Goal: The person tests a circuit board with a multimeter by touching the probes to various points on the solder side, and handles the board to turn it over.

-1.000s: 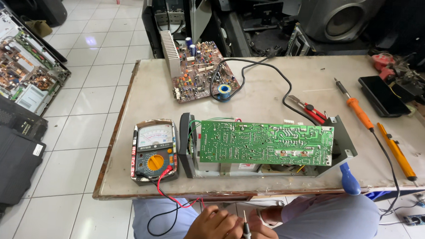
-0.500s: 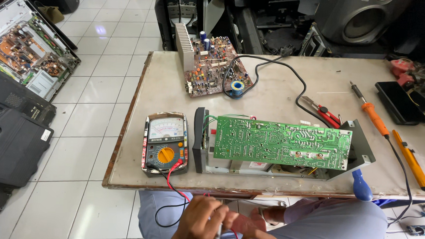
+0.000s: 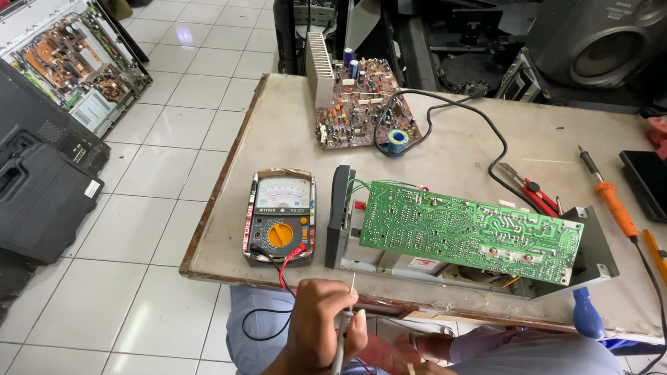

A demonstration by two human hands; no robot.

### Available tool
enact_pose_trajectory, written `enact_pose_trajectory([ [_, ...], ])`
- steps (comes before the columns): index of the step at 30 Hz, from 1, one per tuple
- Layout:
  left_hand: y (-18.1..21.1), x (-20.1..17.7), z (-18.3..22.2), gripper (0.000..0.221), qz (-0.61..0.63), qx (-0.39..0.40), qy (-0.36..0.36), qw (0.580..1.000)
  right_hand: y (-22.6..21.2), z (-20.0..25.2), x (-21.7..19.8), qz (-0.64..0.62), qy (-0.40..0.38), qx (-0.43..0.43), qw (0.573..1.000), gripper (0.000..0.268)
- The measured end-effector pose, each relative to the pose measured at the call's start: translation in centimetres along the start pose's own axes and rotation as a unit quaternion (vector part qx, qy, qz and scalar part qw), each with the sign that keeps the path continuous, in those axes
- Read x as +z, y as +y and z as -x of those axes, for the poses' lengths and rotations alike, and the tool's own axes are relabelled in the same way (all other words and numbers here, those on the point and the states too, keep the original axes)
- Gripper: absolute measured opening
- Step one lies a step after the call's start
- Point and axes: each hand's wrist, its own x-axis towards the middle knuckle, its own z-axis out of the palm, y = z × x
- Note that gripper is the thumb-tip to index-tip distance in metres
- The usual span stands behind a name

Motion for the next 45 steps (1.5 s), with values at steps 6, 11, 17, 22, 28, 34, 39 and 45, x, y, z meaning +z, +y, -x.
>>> enact_pose_trajectory([
  [6,-1.4,-1.0,-4.4,0.017,-0.013,-0.004,0.030,0.999,5.5,-1.9,0.8,-0.332,-0.002,0.431,0.839,0.029],
  [11,-3.5,0.4,-5.3,0.032,0.000,0.033,0.078,0.996,0.4,-9.6,-7.5,-0.124,0.260,0.060,0.956,0.024],
  [17,-5.8,-1.4,-3.5,0.015,-0.010,0.083,0.044,0.996,7.5,-6.2,-11.7,-0.533,0.246,0.217,0.780,0.049],
  [22,-9.0,-6.4,-3.8,0.031,-0.123,-0.079,0.184,0.972,15.3,-6.6,-10.9,0.111,0.646,0.005,0.755,0.077],
  [28,-12.8,-6.6,-0.7,0.026,-0.067,-0.391,0.137,0.907,13.4,-9.2,-8.5,0.142,0.571,0.031,0.808,0.034],
  [34,-13.2,-5.5,0.6,0.020,-0.151,-0.327,0.136,0.923,12.6,-11.6,-6.5,0.133,0.559,-0.003,0.818,0.021],
  [39,-13.2,-5.5,1.1,0.019,-0.145,-0.316,0.138,0.927,11.9,-10.6,-6.7,0.120,0.567,0.135,0.804,0.024],
  [45,-13.0,-5.4,1.3,0.019,-0.159,-0.335,0.124,0.920,11.5,-10.5,-6.6,0.087,0.565,0.166,0.803,0.016],
])
